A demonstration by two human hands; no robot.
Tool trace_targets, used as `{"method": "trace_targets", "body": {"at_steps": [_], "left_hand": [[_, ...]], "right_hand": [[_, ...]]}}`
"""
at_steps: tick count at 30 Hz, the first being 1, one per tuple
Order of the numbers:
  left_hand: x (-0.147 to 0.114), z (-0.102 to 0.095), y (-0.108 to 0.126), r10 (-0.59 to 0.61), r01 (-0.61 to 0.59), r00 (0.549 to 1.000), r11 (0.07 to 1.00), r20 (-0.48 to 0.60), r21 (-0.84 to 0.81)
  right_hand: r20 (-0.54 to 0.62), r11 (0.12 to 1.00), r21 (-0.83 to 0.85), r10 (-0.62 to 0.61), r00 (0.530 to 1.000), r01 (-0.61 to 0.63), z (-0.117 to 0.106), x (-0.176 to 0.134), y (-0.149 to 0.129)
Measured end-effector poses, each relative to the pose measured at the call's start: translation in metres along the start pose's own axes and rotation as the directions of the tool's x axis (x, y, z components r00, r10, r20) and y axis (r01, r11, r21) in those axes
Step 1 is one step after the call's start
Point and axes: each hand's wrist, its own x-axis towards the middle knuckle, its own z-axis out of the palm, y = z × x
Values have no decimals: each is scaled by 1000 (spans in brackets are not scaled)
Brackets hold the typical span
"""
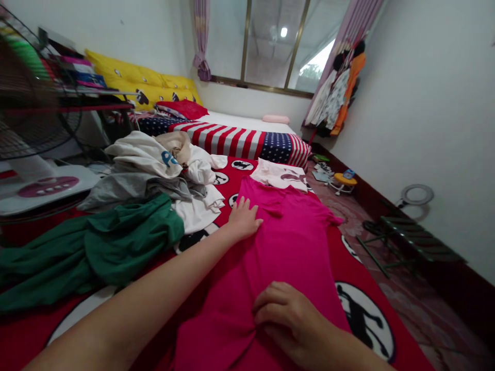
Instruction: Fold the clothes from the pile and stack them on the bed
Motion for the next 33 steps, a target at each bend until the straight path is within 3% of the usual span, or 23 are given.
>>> {"method": "trace_targets", "body": {"at_steps": [2, 4, 5, 7, 9, 12, 14, 17, 23, 26, 28, 29, 31, 33], "left_hand": [[-6, 10, 12, 65, -65, 998, 998, -24, -22], [-11, 24, 21, 94, -95, 994, 995, -54, -34], [-13, 31, 24, 92, -95, 993, 995, -77, -31], [-14, 42, 26, 79, -82, 989, 996, -125, -21], [-15, 46, 26, 74, -77, 988, 997, -136, -20], [-14, 45, 24, 77, -82, 986, 996, -149, -25], [-14, 44, 23, 77, -84, 984, 996, -161, -33], [-15, 44, 23, 74, -84, 983, 995, -169, -56], [-16, 43, 24, 75, -93, 983, 990, -167, -105], [-15, 41, 23, 74, -94, 984, 988, -161, -122], [-15, 40, 21, 79, -102, 984, 985, -160, -141], [-15, 40, 19, 83, -108, 983, 982, -162, -155], [-16, 39, 15, 93, -126, 981, 973, -171, -193], [-16, 38, 11, 100, -146, 976, 960, -193, -239]], "right_hand": [[-103, 996, 58, 67, 992, -61, -8, -7, 11], [-280, 985, 33, 173, 944, -171, -27, -15, 36], [-382, 969, -12, 225, 897, -248, -41, -19, 53], [-572, 880, -113, 321, 755, -461, -73, -28, 91], [-678, 708, -225, 380, 630, -669, -106, -35, 129], [-703, 369, -367, 491, 515, -854, -139, -38, 170], [-691, 246, -413, 542, 478, -877, -146, -36, 185], [-669, 192, -435, 586, 458, -880, -147, -31, 197], [-777, 142, -296, 539, 324, -945, -170, -18, 195], [-802, 209, -249, 504, 322, -946, -181, 16, 176], [-788, 293, -240, 498, 362, -926, -176, 50, 159], [-772, 356, -248, 489, 406, -901, -171, 68, 150], [-659, 634, -263, 432, 615, -727, -155, 97, 132], [-550, 787, -238, 373, 747, -569, -140, 111, 115]]}}
